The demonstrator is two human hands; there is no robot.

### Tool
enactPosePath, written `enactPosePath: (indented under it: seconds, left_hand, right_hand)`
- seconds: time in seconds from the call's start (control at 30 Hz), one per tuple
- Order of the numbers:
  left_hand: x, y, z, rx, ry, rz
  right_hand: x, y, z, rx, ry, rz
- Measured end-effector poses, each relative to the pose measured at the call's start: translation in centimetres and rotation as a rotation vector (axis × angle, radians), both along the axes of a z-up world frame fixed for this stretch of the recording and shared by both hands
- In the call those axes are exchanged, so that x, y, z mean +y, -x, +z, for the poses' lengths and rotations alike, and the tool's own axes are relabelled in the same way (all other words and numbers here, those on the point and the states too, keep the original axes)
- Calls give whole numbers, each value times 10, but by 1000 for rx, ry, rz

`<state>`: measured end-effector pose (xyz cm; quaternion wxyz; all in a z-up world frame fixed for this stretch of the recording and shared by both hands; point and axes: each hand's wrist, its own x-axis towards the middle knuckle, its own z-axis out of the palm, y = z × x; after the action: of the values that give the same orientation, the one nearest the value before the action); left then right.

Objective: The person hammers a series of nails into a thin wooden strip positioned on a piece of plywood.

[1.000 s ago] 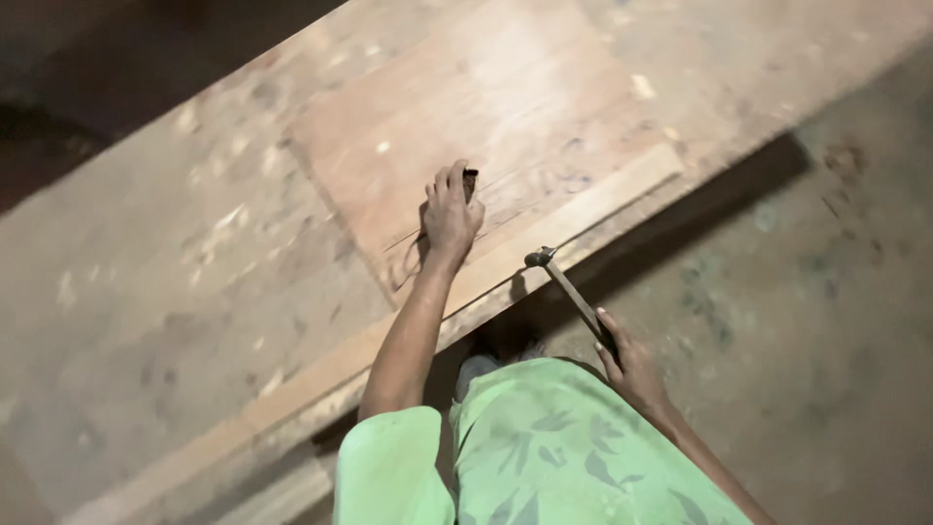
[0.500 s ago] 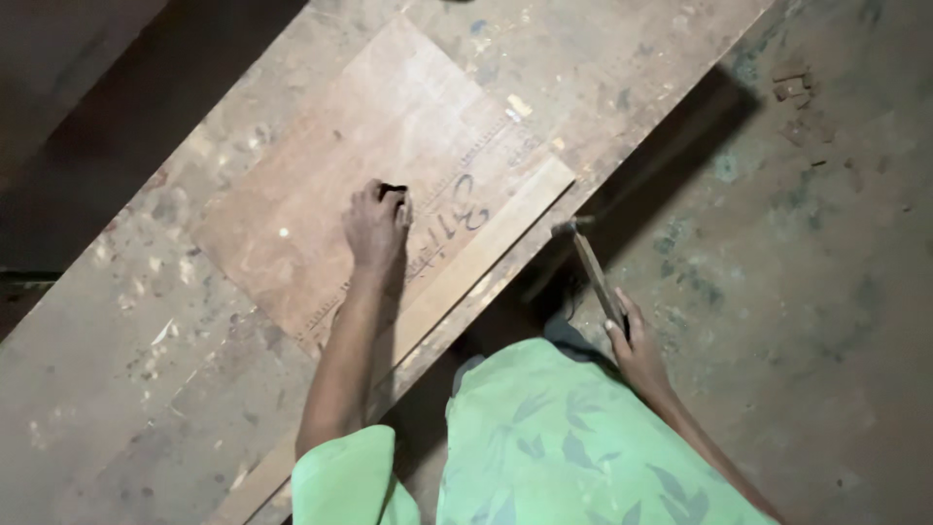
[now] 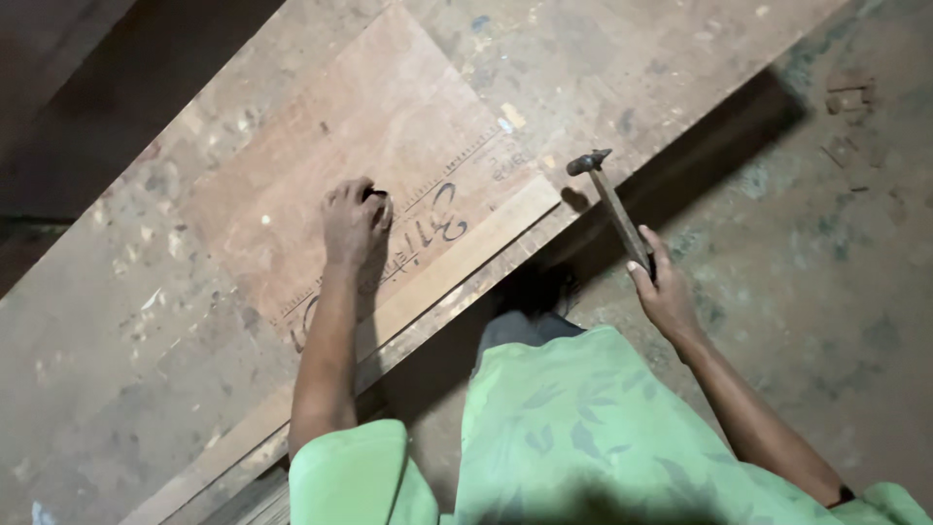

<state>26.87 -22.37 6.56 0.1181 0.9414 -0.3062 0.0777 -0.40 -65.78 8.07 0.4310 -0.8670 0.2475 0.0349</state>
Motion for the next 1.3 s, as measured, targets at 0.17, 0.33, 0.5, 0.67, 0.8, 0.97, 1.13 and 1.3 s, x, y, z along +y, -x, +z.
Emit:
enactPosePath:
  seconds: [0.17,0.33,0.5,0.67,0.8,0.97,1.13,1.3]
  left_hand:
    - [2,2,16,90,195,38]
    - [-27,17,46,92,525,202]
    - [-101,30,19,428,588,191]
    - [-120,25,-17,196,422,44]
    - [-105,26,-26,214,106,51]
    - [-151,57,-22,279,480,271]
    - [-231,88,-36,424,643,473]
    - [-268,95,-58,192,516,471]
  right_hand:
    - [8,2,-14,-132,-18,24]
    - [18,-4,-24,-18,-149,-81]
    - [21,-12,-27,37,-154,-132]
    - [4,-21,-26,-16,-168,-122]
    - [-22,-26,-34,-302,175,105]
    - [-67,-24,-31,-267,134,174]
    - [-90,-21,-18,-13,-77,91]
    - [-102,-23,3,21,-144,108]
